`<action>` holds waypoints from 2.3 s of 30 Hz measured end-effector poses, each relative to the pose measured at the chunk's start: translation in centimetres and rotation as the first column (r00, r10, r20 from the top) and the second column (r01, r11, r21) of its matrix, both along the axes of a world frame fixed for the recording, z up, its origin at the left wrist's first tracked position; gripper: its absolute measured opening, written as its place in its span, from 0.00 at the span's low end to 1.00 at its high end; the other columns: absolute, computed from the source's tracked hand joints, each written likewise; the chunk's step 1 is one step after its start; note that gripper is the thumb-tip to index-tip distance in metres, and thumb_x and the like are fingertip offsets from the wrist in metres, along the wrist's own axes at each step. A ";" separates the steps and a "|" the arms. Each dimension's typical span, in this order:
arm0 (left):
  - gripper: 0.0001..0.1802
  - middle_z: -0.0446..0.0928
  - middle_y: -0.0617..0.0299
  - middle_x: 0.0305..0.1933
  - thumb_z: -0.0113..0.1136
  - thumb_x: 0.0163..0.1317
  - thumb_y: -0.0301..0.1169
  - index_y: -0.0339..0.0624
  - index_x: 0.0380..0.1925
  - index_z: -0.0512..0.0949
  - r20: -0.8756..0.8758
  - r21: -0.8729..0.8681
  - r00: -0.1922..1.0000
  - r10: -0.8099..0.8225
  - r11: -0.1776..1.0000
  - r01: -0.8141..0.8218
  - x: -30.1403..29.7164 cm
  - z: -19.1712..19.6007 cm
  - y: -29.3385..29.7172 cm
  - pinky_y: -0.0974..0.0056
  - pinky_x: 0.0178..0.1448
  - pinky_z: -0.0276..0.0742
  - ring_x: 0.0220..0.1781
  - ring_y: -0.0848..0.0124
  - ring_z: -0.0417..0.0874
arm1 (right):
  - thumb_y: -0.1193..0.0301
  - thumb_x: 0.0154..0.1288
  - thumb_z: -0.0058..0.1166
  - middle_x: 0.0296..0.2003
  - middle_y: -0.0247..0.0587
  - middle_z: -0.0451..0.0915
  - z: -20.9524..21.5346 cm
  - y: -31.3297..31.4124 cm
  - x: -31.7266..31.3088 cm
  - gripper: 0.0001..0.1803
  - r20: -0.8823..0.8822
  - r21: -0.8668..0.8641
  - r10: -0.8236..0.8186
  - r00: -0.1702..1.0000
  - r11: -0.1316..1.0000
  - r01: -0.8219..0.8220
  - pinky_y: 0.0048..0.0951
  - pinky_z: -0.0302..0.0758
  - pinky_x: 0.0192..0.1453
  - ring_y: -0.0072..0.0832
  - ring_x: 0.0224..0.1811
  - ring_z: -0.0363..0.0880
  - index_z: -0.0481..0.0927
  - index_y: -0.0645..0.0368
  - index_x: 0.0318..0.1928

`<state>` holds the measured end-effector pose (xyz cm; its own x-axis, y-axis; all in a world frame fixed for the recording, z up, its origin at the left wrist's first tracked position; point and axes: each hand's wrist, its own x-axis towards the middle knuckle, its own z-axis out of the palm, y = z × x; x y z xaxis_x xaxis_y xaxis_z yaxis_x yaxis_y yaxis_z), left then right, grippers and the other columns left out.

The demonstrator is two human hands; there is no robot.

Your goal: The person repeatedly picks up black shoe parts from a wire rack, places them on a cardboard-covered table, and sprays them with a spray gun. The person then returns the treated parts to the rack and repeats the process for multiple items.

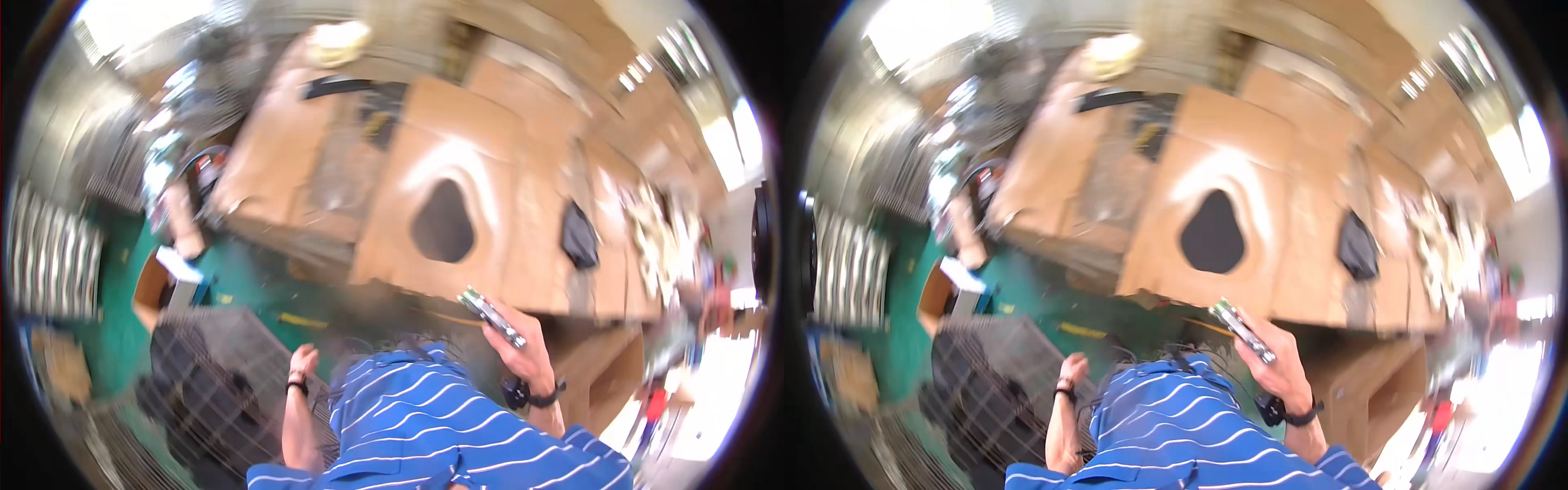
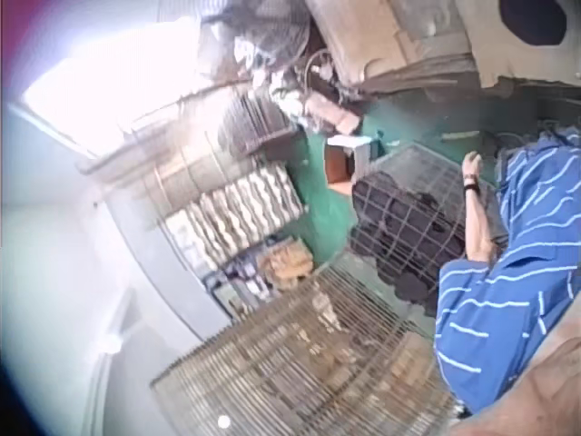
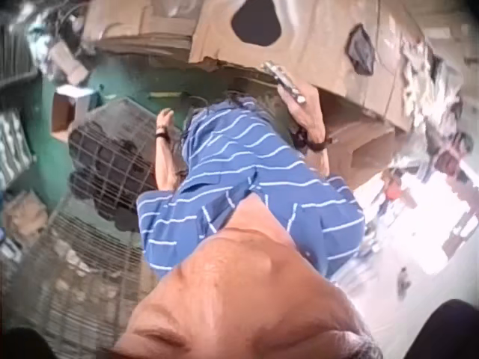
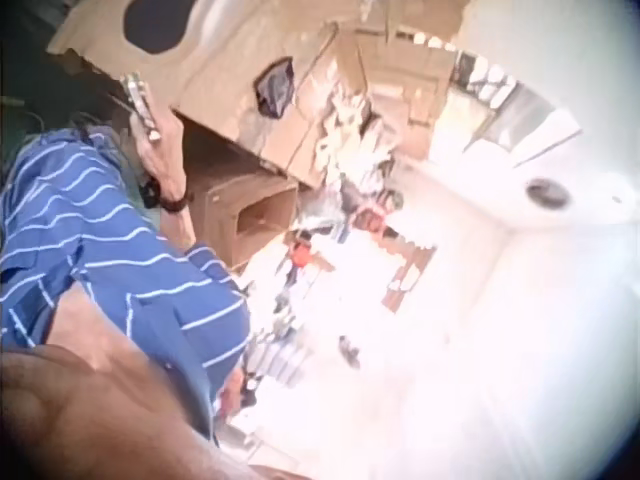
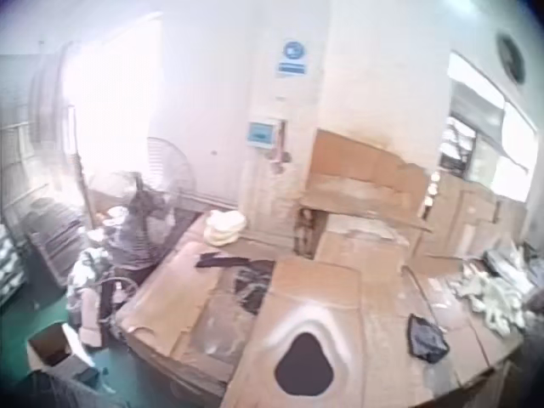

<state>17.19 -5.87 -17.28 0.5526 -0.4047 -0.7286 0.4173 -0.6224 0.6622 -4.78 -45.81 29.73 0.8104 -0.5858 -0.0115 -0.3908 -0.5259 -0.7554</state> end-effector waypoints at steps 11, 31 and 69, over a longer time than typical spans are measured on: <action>0.20 0.78 0.54 0.37 0.50 0.68 0.32 0.47 0.60 0.72 -0.595 0.078 0.748 0.293 0.948 -0.309 2.0 -1.6 1.9 0.49 0.32 0.75 0.35 0.58 0.78 | 0.81 0.59 0.63 0.40 0.51 0.84 2.1 -3.1 -11.5 0.28 -0.039 0.077 -0.387 0.921 0.918 0.389 0.30 0.77 0.44 0.37 0.35 0.82 0.78 0.63 0.62; 0.15 0.85 0.59 0.35 0.64 0.61 0.29 0.38 0.48 0.84 -0.211 0.064 0.974 -0.077 0.994 0.093 2.1 0.7 -8.8 0.65 0.38 0.82 0.36 0.71 0.86 | 0.82 0.58 0.62 0.40 0.51 0.84 -1.0 -3.9 -15.2 0.28 -0.025 0.159 -0.482 0.876 0.863 0.480 0.29 0.77 0.43 0.36 0.34 0.82 0.78 0.63 0.62; 0.17 0.82 0.60 0.35 0.72 0.55 0.33 0.48 0.45 0.81 0.780 0.276 0.535 -0.324 0.946 0.171 -0.9 11.0 -48.0 0.54 0.49 0.79 0.42 0.59 0.84 | 0.83 0.54 0.63 0.37 0.51 0.83 -1.5 -9.7 -21.1 0.30 -0.055 0.294 -0.418 0.907 0.861 0.415 0.31 0.75 0.40 0.40 0.33 0.81 0.78 0.65 0.61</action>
